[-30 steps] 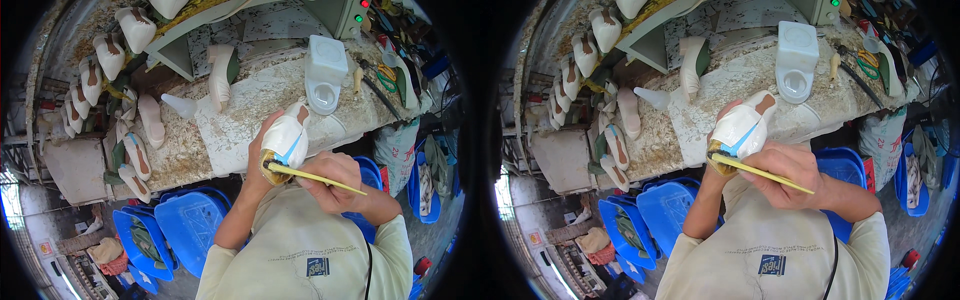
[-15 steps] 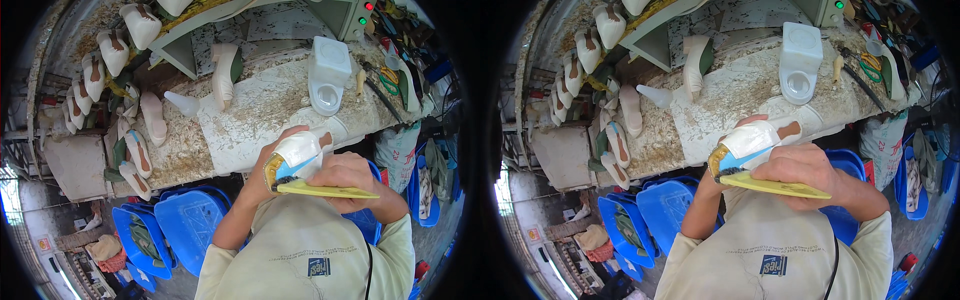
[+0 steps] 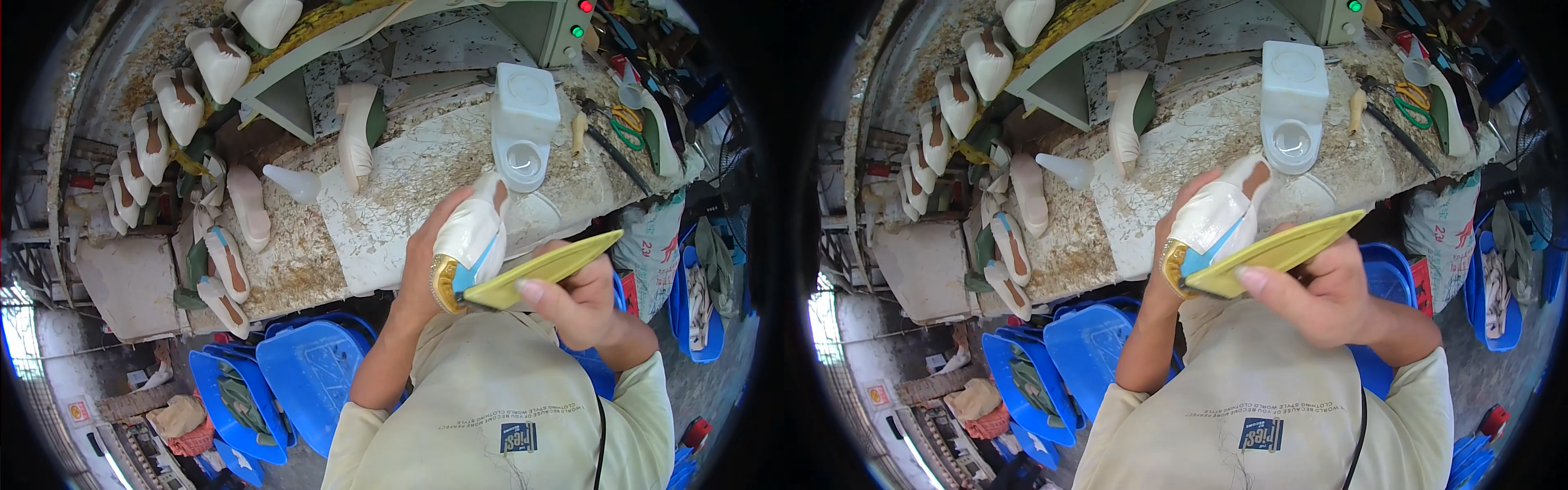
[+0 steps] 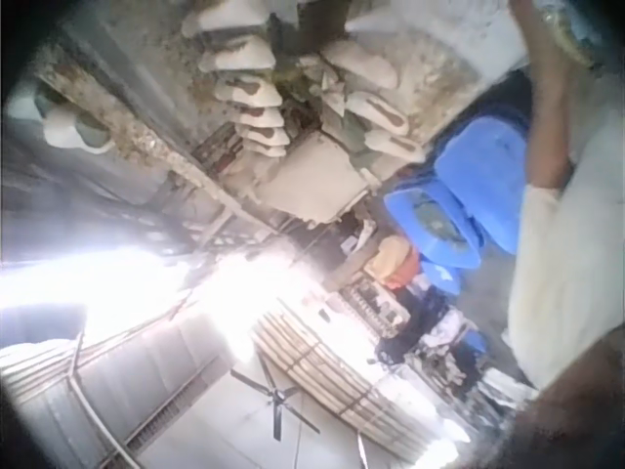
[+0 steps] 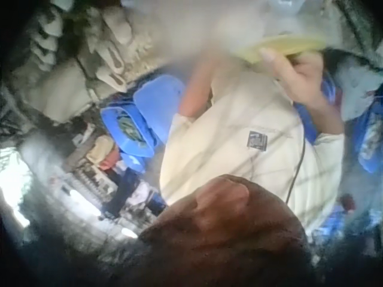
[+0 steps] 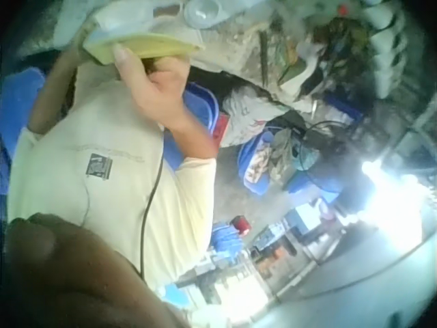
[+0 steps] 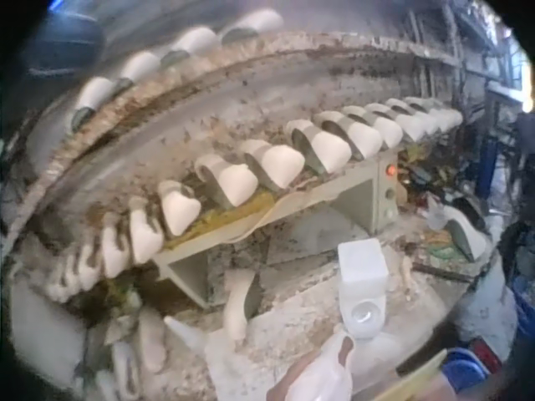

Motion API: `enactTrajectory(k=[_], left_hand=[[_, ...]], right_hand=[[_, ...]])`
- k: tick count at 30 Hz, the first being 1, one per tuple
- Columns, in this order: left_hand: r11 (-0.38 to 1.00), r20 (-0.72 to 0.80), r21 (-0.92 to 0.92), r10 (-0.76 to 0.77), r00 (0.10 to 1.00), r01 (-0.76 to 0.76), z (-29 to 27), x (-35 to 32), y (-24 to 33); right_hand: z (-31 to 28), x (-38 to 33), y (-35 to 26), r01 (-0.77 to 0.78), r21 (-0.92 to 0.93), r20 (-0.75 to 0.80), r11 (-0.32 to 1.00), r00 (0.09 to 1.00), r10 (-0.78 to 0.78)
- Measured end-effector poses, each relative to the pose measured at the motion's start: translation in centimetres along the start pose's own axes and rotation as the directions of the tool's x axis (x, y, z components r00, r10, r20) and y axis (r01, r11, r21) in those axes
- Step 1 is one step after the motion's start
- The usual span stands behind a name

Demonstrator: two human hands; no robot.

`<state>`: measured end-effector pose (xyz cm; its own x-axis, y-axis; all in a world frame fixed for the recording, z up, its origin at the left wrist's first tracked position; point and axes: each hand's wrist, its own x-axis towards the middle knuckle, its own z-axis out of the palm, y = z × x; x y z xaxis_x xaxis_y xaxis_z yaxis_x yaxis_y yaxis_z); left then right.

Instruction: The person retrieves shoes from a bin and applies glue to the bottom of each shoe using an applicator tool dipped in a glue container.

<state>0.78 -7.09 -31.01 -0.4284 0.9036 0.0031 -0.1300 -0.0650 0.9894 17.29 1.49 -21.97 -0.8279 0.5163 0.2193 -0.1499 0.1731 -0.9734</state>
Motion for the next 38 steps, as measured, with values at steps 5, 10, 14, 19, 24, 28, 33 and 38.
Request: enactTrajectory(k=[5, 10, 14, 19, 24, 28, 33, 38], left_hand=[[0.953, -0.066, 0.282, 0.137, 0.988, -0.114, 0.0, 0.6, -0.2], [0.876, -0.039, 0.435, 0.251, 0.967, -0.210, 0.7, 0.7, 0.3], [0.964, -0.106, 0.214, 0.183, 0.977, -0.157, 0.6, 0.8, -0.2], [0.966, -0.152, 0.141, 0.239, 0.959, -0.218, 2.3, 0.7, 0.2], [0.687, 0.005, -0.726, 0.029, 1.000, -0.016, 4.3, 0.6, 3.6], [0.895, -0.269, 0.034, 0.437, 0.859, -0.444, 5.3, 1.7, 2.0], [0.373, 0.187, -0.878, -0.310, 0.932, 0.301, 3.2, 1.1, 5.2], [0.861, -0.101, 0.376, 0.406, 0.908, -0.343, 1.5, -1.1, 4.5]], right_hand=[[-0.1, 0.4, -0.1, -0.122, 0.072, 0.026, 0.990, 0.992, 0.120], [-0.8, 0.8, 0.8, -0.185, 0.111, -0.156, 0.976, 0.967, 0.201], [-1.2, 0.5, -0.2, -0.175, 0.093, -0.154, 0.980, 0.970, 0.187], [-0.8, 0.1, 0.0, 0.159, -0.230, -0.085, 0.960, 0.979, -0.183], [-2.7, 2.0, 0.3, 0.037, -0.331, -0.272, 0.943, 0.953, -0.133], [-0.7, 0.2, 0.1, 0.476, -0.412, 0.087, 0.777, 0.870, -0.486], [-3.3, 2.1, 0.7, 0.322, -0.536, -0.077, 0.780, 0.902, -0.425], [-8.4, 6.0, 4.5, -0.108, -0.400, -0.427, 0.910, 0.901, -0.081]])
